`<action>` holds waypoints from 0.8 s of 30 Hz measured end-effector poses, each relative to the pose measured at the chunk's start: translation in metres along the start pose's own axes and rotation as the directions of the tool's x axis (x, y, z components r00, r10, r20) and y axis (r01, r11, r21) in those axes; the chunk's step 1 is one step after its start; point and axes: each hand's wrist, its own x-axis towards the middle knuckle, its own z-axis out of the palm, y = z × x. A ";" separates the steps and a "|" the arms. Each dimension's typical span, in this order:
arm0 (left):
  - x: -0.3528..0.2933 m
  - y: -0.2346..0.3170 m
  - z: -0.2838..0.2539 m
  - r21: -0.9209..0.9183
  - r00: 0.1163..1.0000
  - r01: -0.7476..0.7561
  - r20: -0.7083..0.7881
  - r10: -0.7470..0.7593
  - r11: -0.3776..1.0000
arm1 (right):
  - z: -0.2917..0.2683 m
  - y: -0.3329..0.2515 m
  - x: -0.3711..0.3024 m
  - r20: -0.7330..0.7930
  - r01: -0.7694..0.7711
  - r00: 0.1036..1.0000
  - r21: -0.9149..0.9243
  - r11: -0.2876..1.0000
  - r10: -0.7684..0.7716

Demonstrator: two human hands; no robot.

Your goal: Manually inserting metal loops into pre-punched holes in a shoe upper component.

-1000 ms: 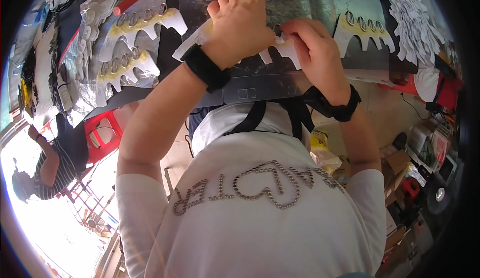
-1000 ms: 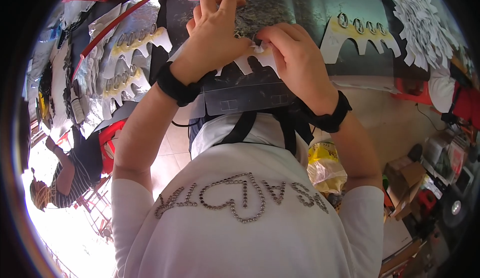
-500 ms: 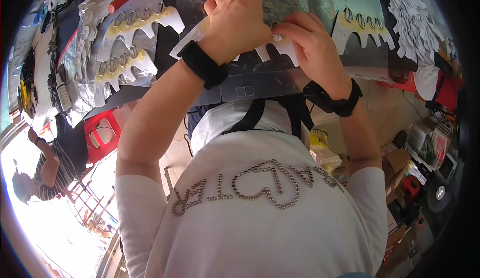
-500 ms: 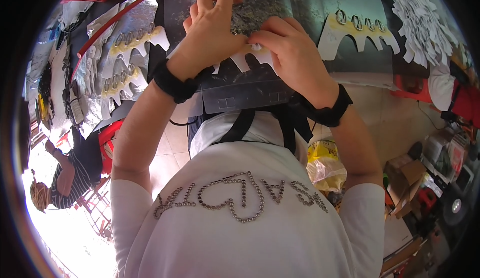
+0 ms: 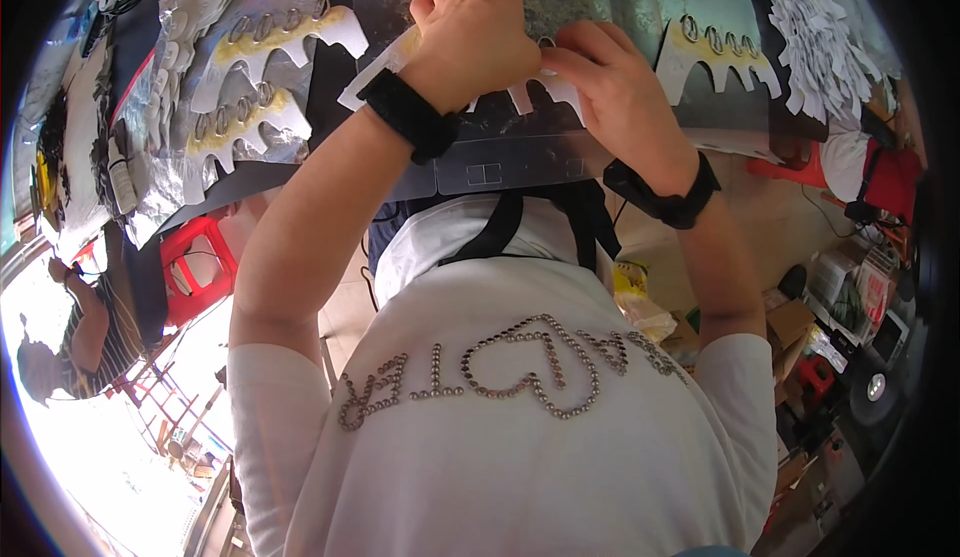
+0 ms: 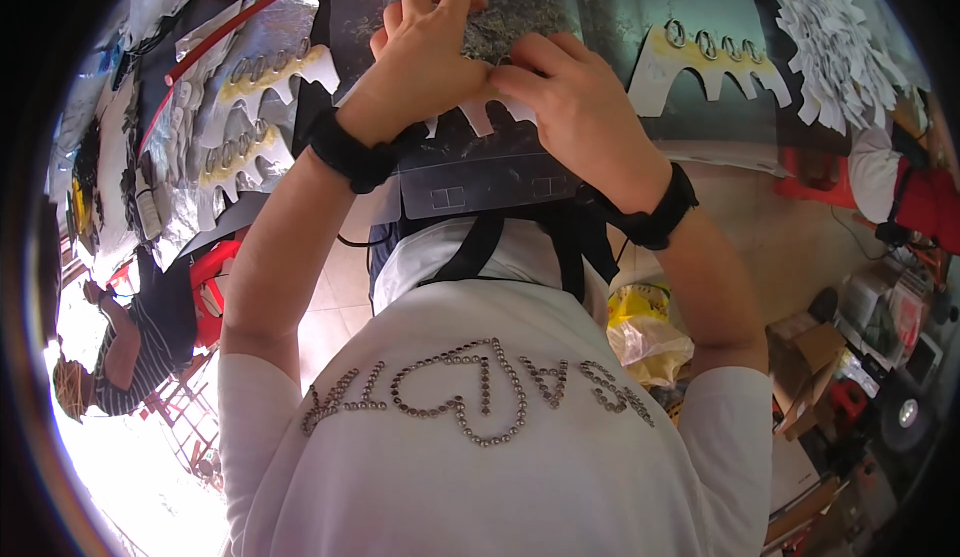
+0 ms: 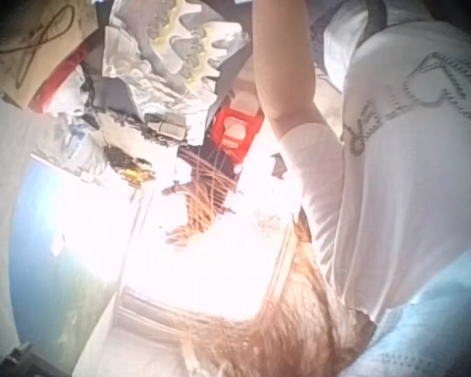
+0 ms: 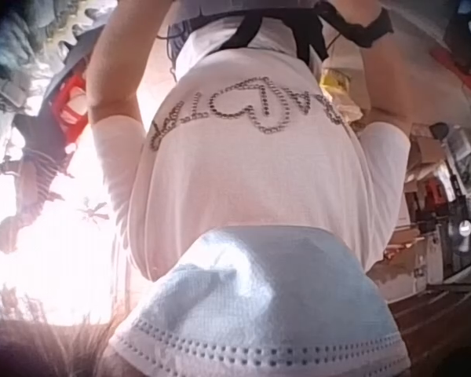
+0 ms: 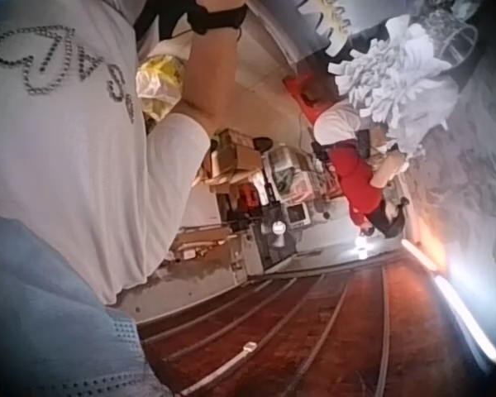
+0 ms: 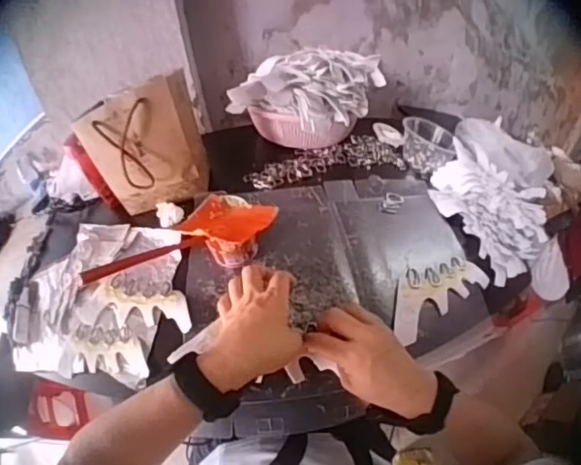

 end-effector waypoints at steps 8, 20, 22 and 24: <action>0.000 -0.005 0.001 -0.056 0.999 0.018 -0.028 -0.019 0.998 | 0.000 -0.002 -0.001 0.015 0.017 1.000 -0.023 1.000 -0.016; -0.044 0.024 -0.022 -0.455 0.952 -0.303 -0.186 0.243 0.837 | -0.001 0.000 -0.005 -0.002 -0.008 1.000 -0.024 1.000 0.008; -0.043 0.021 -0.015 -0.379 0.945 -0.311 -0.217 0.243 0.872 | -0.002 0.000 -0.004 -0.005 -0.019 1.000 -0.011 1.000 0.019; -0.043 0.021 -0.014 -0.319 0.939 -0.327 -0.217 0.267 0.890 | -0.003 -0.001 -0.004 0.023 -0.037 0.999 0.035 0.999 0.036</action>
